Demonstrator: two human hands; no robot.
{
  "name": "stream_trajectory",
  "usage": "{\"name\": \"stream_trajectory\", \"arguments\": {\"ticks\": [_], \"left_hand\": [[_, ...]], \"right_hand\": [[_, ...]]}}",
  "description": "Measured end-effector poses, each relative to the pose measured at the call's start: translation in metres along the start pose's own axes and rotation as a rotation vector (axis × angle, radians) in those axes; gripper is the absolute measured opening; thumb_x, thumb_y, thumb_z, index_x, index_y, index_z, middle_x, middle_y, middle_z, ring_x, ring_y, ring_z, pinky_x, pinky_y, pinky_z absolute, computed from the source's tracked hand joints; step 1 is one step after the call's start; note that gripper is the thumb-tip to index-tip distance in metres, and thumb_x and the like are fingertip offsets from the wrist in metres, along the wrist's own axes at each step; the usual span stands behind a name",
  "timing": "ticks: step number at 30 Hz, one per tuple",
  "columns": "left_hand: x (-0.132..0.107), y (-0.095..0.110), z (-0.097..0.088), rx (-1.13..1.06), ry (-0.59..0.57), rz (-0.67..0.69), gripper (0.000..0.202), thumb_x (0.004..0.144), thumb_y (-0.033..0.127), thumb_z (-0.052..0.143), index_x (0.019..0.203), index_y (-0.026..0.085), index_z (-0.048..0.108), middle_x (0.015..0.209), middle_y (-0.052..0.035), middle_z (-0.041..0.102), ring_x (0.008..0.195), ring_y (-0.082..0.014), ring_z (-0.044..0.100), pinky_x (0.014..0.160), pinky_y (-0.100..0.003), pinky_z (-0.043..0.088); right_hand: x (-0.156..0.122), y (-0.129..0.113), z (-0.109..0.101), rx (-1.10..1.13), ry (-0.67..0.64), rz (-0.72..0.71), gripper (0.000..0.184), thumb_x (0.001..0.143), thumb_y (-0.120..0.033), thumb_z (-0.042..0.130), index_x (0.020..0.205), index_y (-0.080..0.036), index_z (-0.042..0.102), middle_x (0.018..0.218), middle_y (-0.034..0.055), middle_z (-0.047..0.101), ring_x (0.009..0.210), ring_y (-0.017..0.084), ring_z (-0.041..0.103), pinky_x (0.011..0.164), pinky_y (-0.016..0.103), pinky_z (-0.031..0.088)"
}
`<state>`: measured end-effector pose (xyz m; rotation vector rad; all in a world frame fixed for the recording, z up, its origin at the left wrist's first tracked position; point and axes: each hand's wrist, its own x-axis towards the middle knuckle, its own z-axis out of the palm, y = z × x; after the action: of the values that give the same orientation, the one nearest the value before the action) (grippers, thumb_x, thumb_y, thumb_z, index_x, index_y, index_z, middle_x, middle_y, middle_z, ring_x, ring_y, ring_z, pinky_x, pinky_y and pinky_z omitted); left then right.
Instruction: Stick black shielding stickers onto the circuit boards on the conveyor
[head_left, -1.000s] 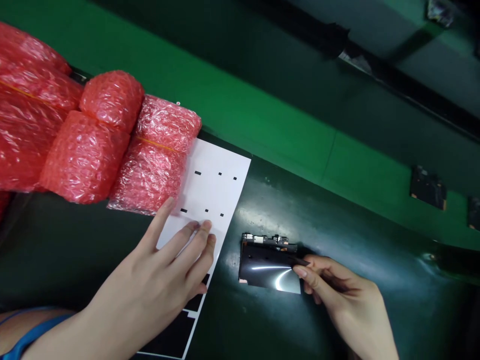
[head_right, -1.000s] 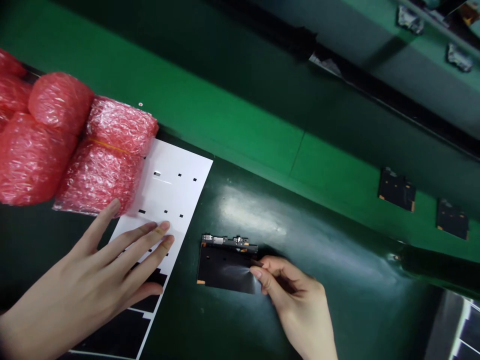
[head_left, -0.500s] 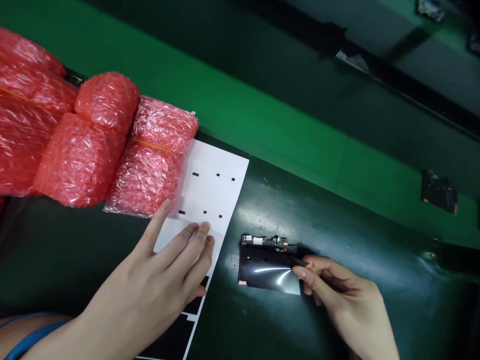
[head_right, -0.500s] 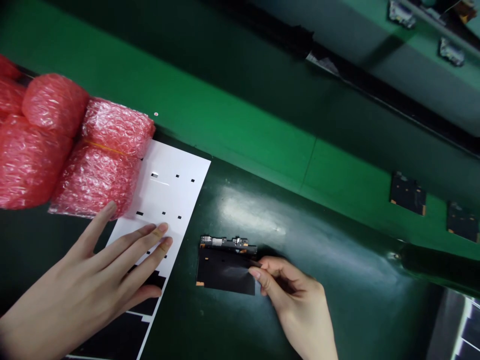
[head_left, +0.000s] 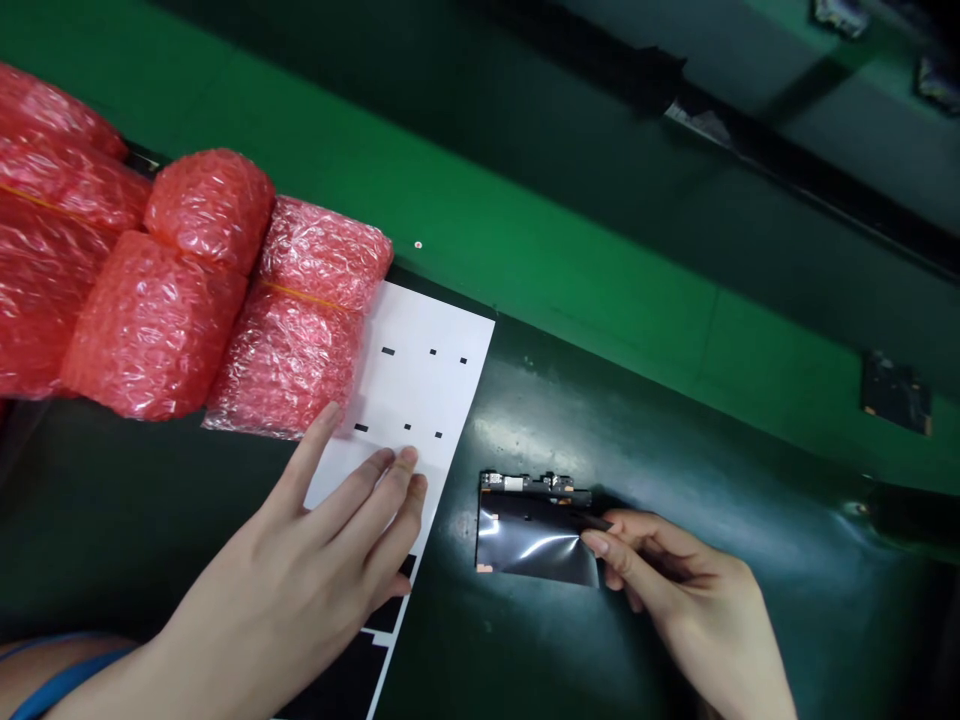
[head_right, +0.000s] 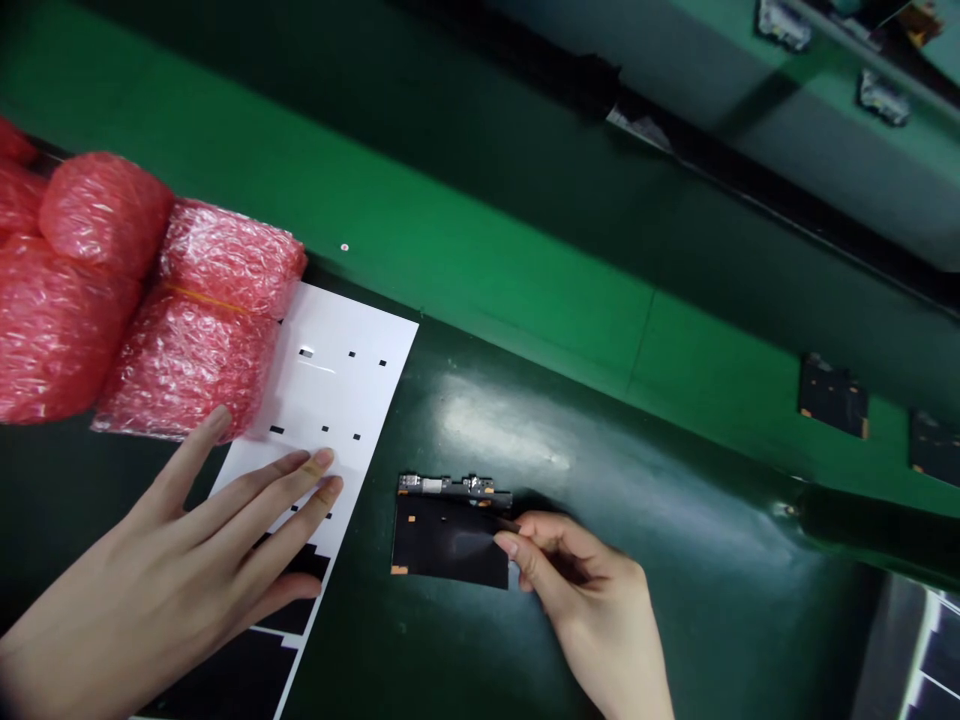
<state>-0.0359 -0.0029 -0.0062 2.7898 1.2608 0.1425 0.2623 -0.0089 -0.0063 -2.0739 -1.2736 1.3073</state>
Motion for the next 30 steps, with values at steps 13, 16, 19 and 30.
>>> {"name": "stream_trajectory", "arguments": {"ticks": [13, 16, 19, 30], "left_hand": [[0.011, 0.007, 0.002, -0.151, -0.046, 0.252, 0.059, 0.091, 0.062, 0.05, 0.137, 0.025, 0.053, 0.156, 0.0038, 0.036, 0.148, -0.0362, 0.017, 0.123, -0.058, -0.009], [0.011, 0.01, 0.008, -0.159, -0.041, 0.245, 0.061, 0.09, 0.065, 0.047, 0.135, 0.025, 0.055, 0.155, 0.0055, 0.038, 0.15, -0.0343, 0.013, 0.123, -0.057, -0.01], [0.011, 0.007, 0.011, -0.163, -0.007, 0.229, 0.061, 0.091, 0.066, 0.045, 0.133, 0.023, 0.057, 0.153, 0.0038, 0.042, 0.149, -0.0356, 0.014, 0.123, -0.056, -0.01], [-0.005, -0.003, -0.023, -0.203, 0.05, 0.013, 0.059, 0.09, 0.05, 0.06, 0.138, 0.017, 0.05, 0.148, -0.01, 0.049, 0.142, -0.0374, 0.035, 0.117, -0.053, 0.033]], "right_hand": [[-0.001, -0.001, 0.011, -0.049, 0.081, -0.182, 0.023, 0.078, -0.04, 0.074, 0.069, -0.02, 0.068, 0.056, -0.0007, 0.065, 0.044, 0.013, 0.059, 0.042, 0.019, 0.048], [-0.01, 0.0, 0.007, -0.351, 0.262, -0.46, 0.017, 0.087, -0.036, 0.068, 0.09, -0.02, 0.071, 0.064, -0.0002, 0.068, 0.049, 0.014, 0.063, 0.052, 0.022, 0.052], [-0.024, 0.001, 0.009, -0.753, 0.39, -0.792, 0.041, 0.091, -0.03, 0.064, 0.131, -0.02, 0.059, 0.096, 0.0075, 0.075, 0.074, 0.021, 0.071, 0.072, 0.028, 0.053], [0.098, 0.002, -0.001, -0.993, 0.474, -0.971, 0.077, 0.099, -0.059, 0.012, 0.153, -0.007, 0.032, 0.144, 0.0266, 0.048, 0.132, 0.048, 0.044, 0.101, 0.073, 0.025]]}}
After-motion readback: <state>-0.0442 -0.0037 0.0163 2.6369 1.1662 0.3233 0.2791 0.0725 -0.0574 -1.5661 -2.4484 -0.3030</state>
